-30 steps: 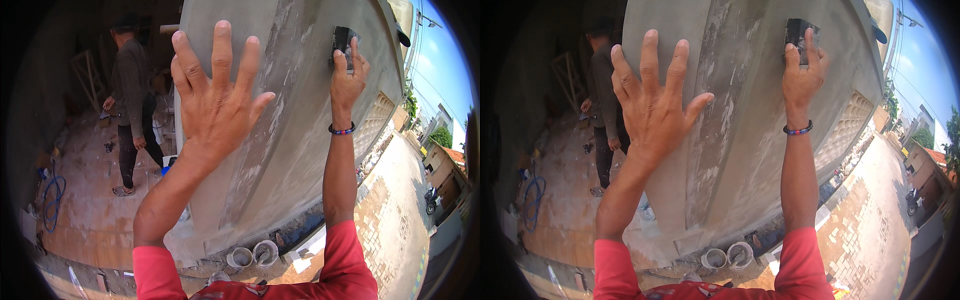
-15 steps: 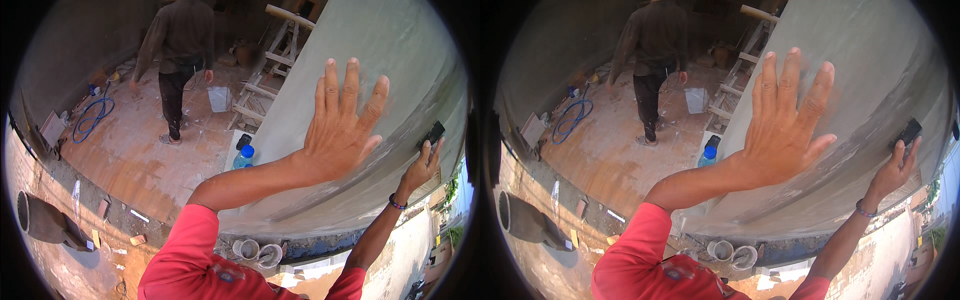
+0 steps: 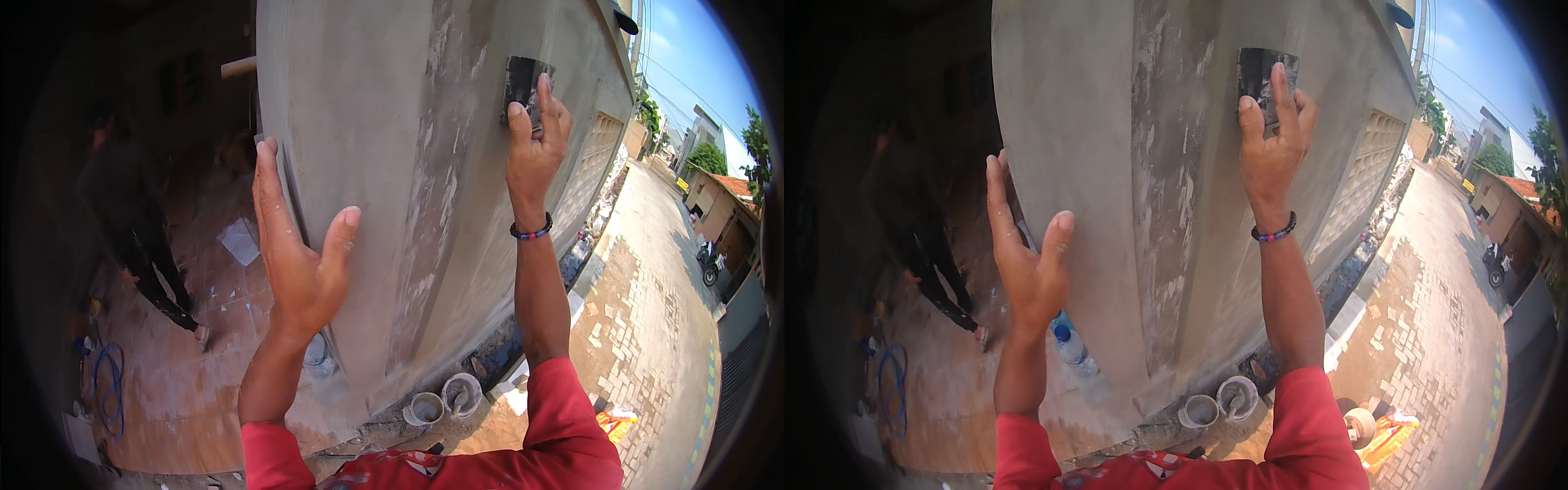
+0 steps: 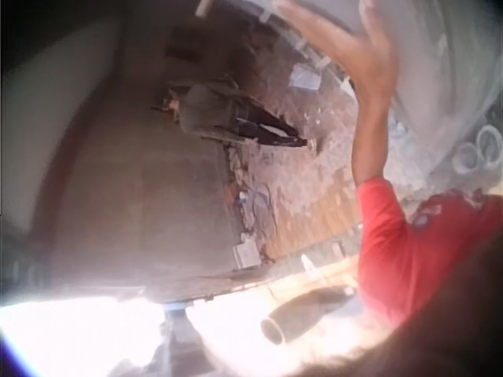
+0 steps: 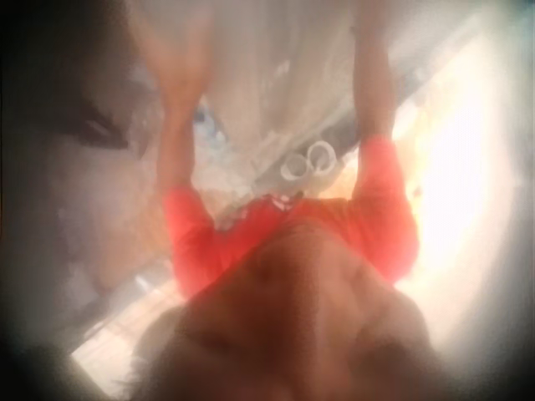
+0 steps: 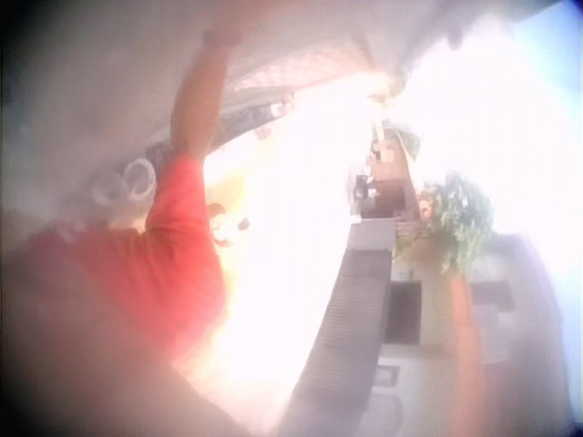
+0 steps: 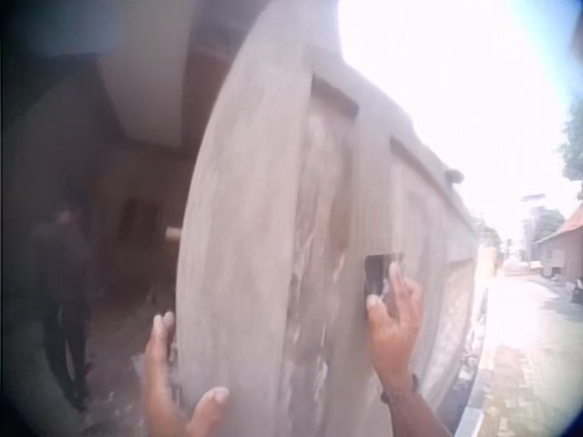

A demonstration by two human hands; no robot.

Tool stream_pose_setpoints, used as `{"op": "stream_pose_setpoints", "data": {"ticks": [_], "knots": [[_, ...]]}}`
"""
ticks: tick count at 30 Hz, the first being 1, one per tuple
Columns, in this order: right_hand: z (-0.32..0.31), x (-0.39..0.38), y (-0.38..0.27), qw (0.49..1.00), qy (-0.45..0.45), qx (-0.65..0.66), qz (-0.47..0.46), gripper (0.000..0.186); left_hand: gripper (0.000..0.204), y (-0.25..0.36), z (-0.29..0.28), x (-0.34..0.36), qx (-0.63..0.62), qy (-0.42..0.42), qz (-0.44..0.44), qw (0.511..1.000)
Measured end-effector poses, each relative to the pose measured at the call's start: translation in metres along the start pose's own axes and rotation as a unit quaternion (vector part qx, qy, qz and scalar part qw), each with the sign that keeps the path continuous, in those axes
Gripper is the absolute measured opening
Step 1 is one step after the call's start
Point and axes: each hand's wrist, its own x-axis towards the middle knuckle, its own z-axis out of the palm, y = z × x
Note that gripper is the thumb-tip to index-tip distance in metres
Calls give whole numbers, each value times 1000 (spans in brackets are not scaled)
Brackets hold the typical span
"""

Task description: The person smooths a freshly plastered exterior wall using a hand trowel. They repeatedly scrape and level the surface, occasionally dipping the trowel into a bucket of water to clean it. Another person is visible in the background moving materials.

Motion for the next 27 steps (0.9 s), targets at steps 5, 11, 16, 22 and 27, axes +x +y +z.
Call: {"op": "stream_pose_setpoints", "data": {"ticks": [5,11,16,22,27], "knots": [[-42,-100,30,997,-58,-42,1,52,82,-3,9,1,-8,-19,-31,999],[-7,36,21,1000,-22,12,2,54,82,-1,4,-1,6,-11,-51,999],[-10,-49,-2,999,-27,-13,-24,55,84,-1,4,0,-15,-8,-48,999],[-59,-222,33,995,-58,-35,74,60,86,-2,5,-1,-23,-26,-55,998],[-36,-120,15,985,-22,6,169,55,83,0,1,-3,5,-20,-75,997]]}}
